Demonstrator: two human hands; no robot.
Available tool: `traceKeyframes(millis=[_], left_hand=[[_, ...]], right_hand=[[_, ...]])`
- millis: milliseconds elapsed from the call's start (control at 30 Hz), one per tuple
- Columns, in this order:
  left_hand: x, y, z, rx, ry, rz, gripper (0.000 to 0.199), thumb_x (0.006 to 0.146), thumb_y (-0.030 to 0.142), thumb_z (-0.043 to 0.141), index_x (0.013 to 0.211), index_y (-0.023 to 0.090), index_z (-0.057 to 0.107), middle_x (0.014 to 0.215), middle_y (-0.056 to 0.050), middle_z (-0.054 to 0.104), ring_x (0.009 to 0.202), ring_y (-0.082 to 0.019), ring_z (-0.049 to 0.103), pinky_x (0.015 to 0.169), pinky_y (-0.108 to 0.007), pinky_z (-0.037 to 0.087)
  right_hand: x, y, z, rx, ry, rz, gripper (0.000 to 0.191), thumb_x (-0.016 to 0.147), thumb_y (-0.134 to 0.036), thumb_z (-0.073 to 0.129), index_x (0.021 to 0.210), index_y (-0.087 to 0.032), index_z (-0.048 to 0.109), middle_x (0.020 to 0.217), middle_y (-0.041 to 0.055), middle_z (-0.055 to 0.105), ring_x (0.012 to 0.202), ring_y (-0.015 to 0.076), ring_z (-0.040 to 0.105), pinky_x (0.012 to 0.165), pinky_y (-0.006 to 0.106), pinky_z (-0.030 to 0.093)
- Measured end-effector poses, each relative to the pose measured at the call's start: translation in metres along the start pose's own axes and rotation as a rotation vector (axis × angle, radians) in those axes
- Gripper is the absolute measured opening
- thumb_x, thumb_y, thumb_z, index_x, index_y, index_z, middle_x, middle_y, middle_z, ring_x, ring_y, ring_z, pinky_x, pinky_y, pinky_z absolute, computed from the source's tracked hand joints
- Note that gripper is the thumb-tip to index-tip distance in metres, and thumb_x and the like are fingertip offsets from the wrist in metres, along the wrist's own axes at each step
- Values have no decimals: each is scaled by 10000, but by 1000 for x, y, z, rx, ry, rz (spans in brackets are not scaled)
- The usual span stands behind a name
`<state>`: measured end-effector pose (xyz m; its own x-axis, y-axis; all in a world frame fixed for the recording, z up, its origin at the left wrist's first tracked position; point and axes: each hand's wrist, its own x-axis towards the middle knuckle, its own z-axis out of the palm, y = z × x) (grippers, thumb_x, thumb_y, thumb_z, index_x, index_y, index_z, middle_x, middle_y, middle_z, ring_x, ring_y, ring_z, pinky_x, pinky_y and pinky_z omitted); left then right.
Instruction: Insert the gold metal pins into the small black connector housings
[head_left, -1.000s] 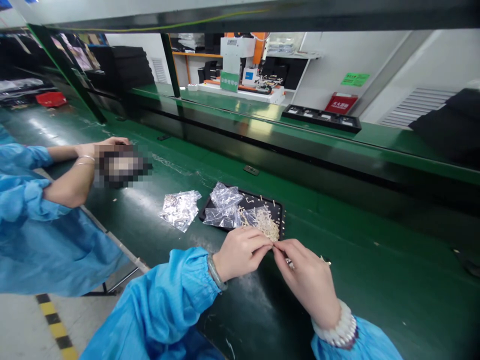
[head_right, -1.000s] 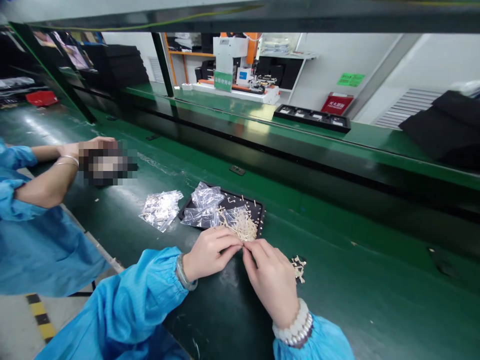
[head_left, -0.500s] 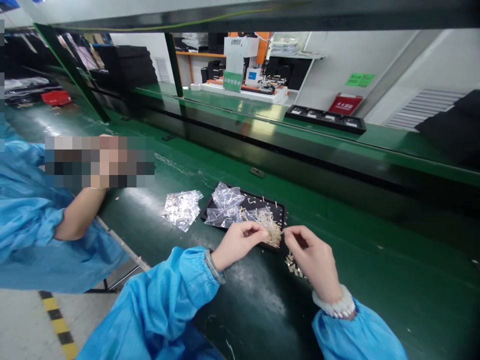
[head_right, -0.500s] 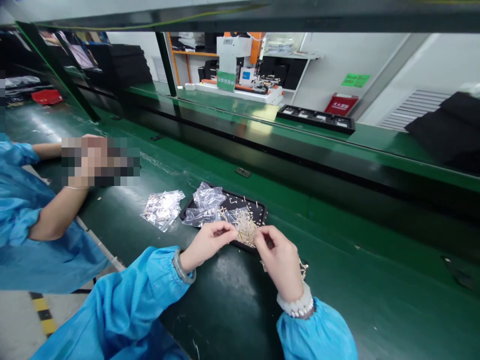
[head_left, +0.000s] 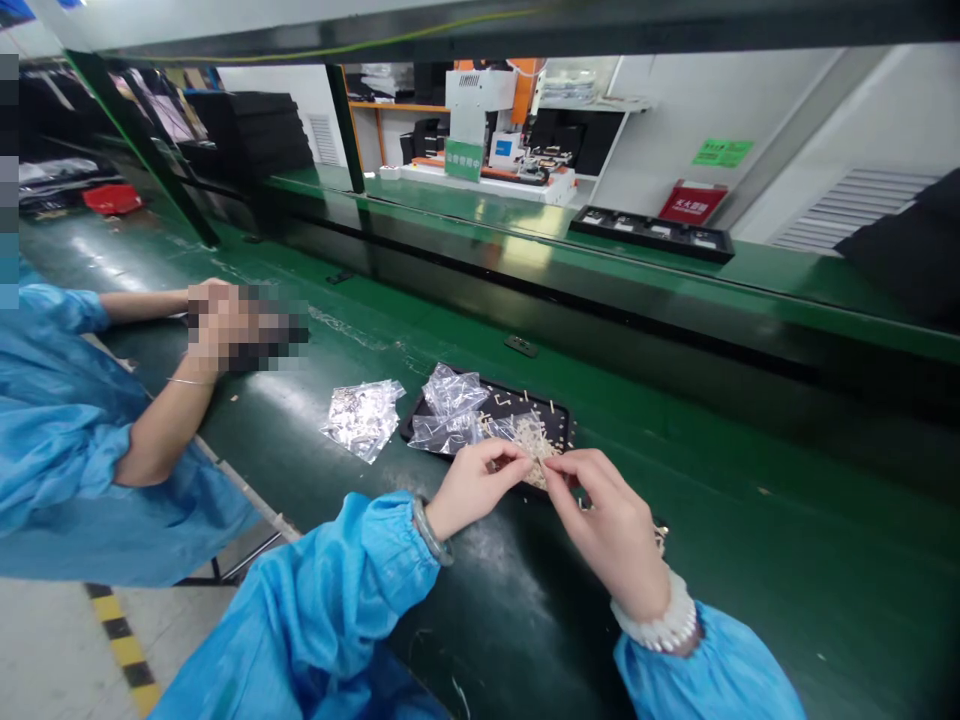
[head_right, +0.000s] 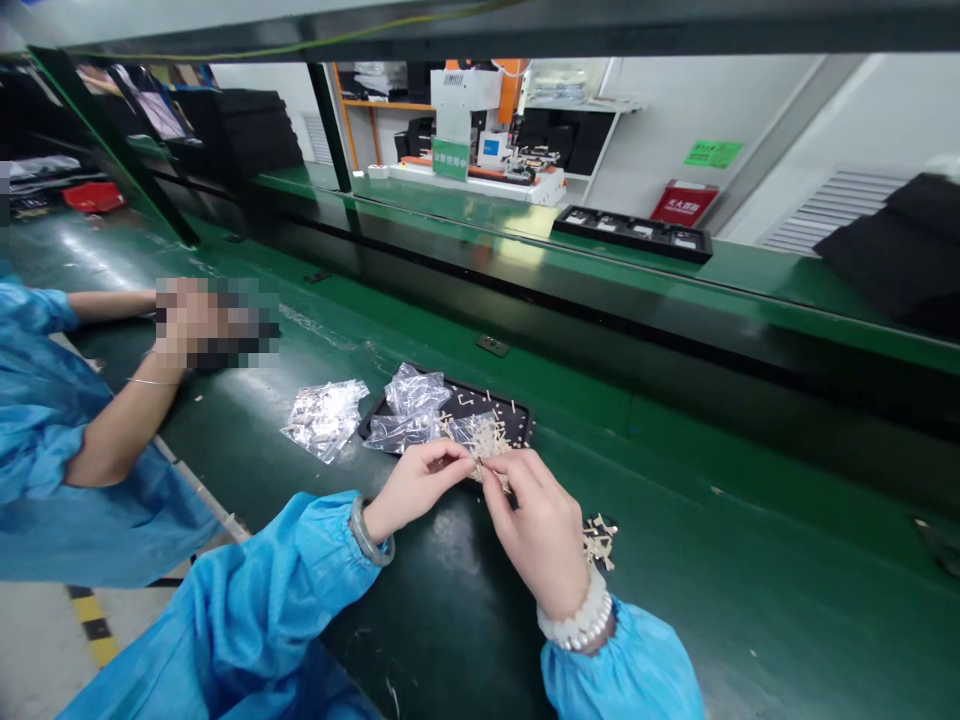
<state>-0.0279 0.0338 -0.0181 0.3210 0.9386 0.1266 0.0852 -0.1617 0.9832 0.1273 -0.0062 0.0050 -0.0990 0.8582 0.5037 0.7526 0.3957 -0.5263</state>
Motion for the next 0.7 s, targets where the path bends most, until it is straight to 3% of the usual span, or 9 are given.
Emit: traceKeyframes(millis=[267, 400, 567, 700], left_hand=[[-5, 6, -3, 395, -36, 405, 177, 877, 224, 486, 856, 151, 645, 850, -40, 640, 829, -134, 553, 797, -261, 439], [-4, 2, -6, 594, -76, 567, 210, 898, 204, 434, 905, 145, 636, 881, -53, 643, 825, -145, 539, 781, -283, 449], [-4, 0, -6, 679, -107, 597, 221, 899, 199, 418, 900, 144, 632, 875, -56, 647, 819, -148, 540, 771, -295, 456], [-4, 2, -3, 576, -78, 519, 205, 882, 206, 447, 852, 151, 642, 823, -47, 641, 785, -141, 545, 754, -284, 454]], right_hand=[[-2, 3, -2, -28, -91, -30, 131, 875, -241, 476, 890, -204, 601, 872, 33, 639, 776, 147, 614, 701, 250, 466], [-3, 4, -5, -90, -106, -75, 145, 873, -237, 470, 864, -202, 610, 840, 27, 650, 742, 145, 616, 683, 248, 463], [-6, -3, 1, -232, -15, -84, 126, 838, -191, 483, 795, -186, 602, 769, 21, 642, 682, 148, 600, 660, 259, 438], [-7, -5, 7, -114, 5, 16, 107, 819, -194, 488, 759, -191, 576, 749, 16, 614, 660, 142, 581, 654, 256, 435]])
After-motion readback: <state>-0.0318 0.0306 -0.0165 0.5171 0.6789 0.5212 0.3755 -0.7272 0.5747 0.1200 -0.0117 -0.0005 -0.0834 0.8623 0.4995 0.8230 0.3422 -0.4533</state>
